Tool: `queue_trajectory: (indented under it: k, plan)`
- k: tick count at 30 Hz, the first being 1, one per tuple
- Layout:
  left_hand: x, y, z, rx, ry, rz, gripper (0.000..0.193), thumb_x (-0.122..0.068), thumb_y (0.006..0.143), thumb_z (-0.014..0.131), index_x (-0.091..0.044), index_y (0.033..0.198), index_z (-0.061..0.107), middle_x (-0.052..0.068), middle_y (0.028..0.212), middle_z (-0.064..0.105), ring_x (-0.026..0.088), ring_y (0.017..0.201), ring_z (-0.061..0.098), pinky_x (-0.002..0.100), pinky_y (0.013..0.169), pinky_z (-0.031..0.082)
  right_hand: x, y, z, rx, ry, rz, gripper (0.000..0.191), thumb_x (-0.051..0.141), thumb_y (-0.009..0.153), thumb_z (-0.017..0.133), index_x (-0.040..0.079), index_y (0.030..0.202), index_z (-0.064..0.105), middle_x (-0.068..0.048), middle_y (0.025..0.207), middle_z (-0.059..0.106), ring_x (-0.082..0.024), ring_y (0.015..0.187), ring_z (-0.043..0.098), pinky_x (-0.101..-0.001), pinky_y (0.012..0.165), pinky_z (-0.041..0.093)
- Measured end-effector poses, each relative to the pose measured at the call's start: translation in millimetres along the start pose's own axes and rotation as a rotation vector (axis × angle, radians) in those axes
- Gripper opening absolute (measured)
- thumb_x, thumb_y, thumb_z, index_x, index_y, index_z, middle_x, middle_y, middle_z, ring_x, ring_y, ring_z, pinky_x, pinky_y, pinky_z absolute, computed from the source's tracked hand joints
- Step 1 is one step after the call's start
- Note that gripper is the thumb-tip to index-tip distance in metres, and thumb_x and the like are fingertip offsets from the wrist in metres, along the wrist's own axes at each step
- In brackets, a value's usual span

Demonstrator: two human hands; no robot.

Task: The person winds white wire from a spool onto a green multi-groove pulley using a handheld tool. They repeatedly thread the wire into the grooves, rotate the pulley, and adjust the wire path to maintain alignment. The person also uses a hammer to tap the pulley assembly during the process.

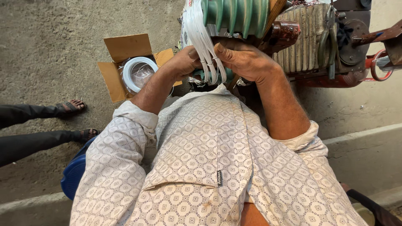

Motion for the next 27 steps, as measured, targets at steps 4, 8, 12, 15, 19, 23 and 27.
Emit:
queue_trajectory:
  k: [4, 8, 12, 15, 19, 23, 27]
  plan:
    - [-5.2, -6.1, 0.9, 0.041, 0.021, 0.080, 0.046, -0.010, 0.084, 0.082, -0.002, 0.125, 0.063, 0.011, 0.111, 0.071, 0.019, 0.094, 0.073, 0.034, 0.077, 0.064, -7.3, -1.0, -3.8, -0.056, -0.089, 0.069, 0.082, 0.073, 0.089, 0.048, 0.005, 0.129, 0.071, -0.017, 0.125, 0.074, -0.027, 0.124, 0.069, -0.0416, 0.102, 0.058]
    - [-19.8, -19.0, 14.2, 0.141, 0.001, 0.192, 0.048, -0.011, 0.086, 0.083, -0.002, 0.130, 0.065, 0.009, 0.118, 0.072, 0.018, 0.105, 0.072, 0.031, 0.087, 0.063, 2.6, -0.7, 2.7, 0.056, 0.130, -0.113, 0.066, 0.060, 0.099, 0.056, 0.006, 0.136, 0.065, -0.016, 0.131, 0.070, -0.027, 0.129, 0.064, -0.0404, 0.108, 0.055]
    - [-18.1, -21.9, 14.2, 0.074, -0.045, 0.109, 0.048, -0.013, 0.085, 0.082, -0.002, 0.128, 0.066, 0.011, 0.114, 0.074, 0.019, 0.100, 0.073, 0.033, 0.081, 0.064, -0.2, -0.2, 2.8, 0.073, 0.165, -0.131, 0.060, 0.053, 0.102, 0.056, 0.006, 0.137, 0.063, -0.015, 0.133, 0.069, -0.025, 0.130, 0.063, -0.0393, 0.109, 0.053]
    - [-15.3, -20.0, 11.0, 0.045, -0.039, 0.122, 0.047, -0.012, 0.083, 0.084, 0.000, 0.125, 0.067, 0.011, 0.112, 0.073, 0.020, 0.098, 0.072, 0.034, 0.079, 0.063, -6.2, 0.4, 2.3, 0.053, 0.146, -0.081, 0.064, 0.057, 0.098, 0.055, 0.006, 0.135, 0.065, -0.016, 0.130, 0.071, -0.026, 0.127, 0.066, -0.0407, 0.105, 0.056]
    - [-1.6, -10.7, 2.9, -0.054, 0.031, 0.086, 0.045, -0.014, 0.082, 0.084, -0.003, 0.122, 0.068, 0.010, 0.107, 0.073, 0.019, 0.094, 0.072, 0.034, 0.074, 0.063, -9.9, 1.2, 1.6, 0.027, 0.010, -0.019, 0.077, 0.070, 0.092, 0.050, 0.008, 0.134, 0.067, -0.016, 0.127, 0.072, -0.028, 0.124, 0.068, -0.0429, 0.099, 0.060]
    - [-8.1, -2.4, -2.9, -0.108, 0.085, 0.149, 0.047, -0.012, 0.081, 0.083, -0.007, 0.124, 0.063, 0.007, 0.108, 0.073, 0.016, 0.095, 0.072, 0.032, 0.073, 0.064, -1.9, 3.1, -5.0, -0.102, -0.240, -0.050, 0.086, 0.078, 0.085, 0.045, 0.011, 0.133, 0.070, -0.017, 0.120, 0.076, -0.030, 0.117, 0.072, -0.0463, 0.090, 0.060]
    - [-3.7, -5.7, -7.5, -0.108, 0.073, -0.017, 0.045, -0.013, 0.080, 0.081, -0.007, 0.120, 0.062, 0.008, 0.098, 0.071, 0.018, 0.081, 0.072, 0.036, 0.057, 0.063, 6.7, 0.8, 0.0, -0.063, -0.154, -0.150, 0.082, 0.075, 0.090, 0.047, 0.010, 0.138, 0.066, -0.020, 0.131, 0.071, -0.033, 0.126, 0.066, -0.0476, 0.098, 0.056]
Point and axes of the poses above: each hand's wrist, its own y-axis towards the middle knuckle, its own z-axis out of the palm, x = y × z, the point moved 8 cm from there along y, towards the middle knuckle
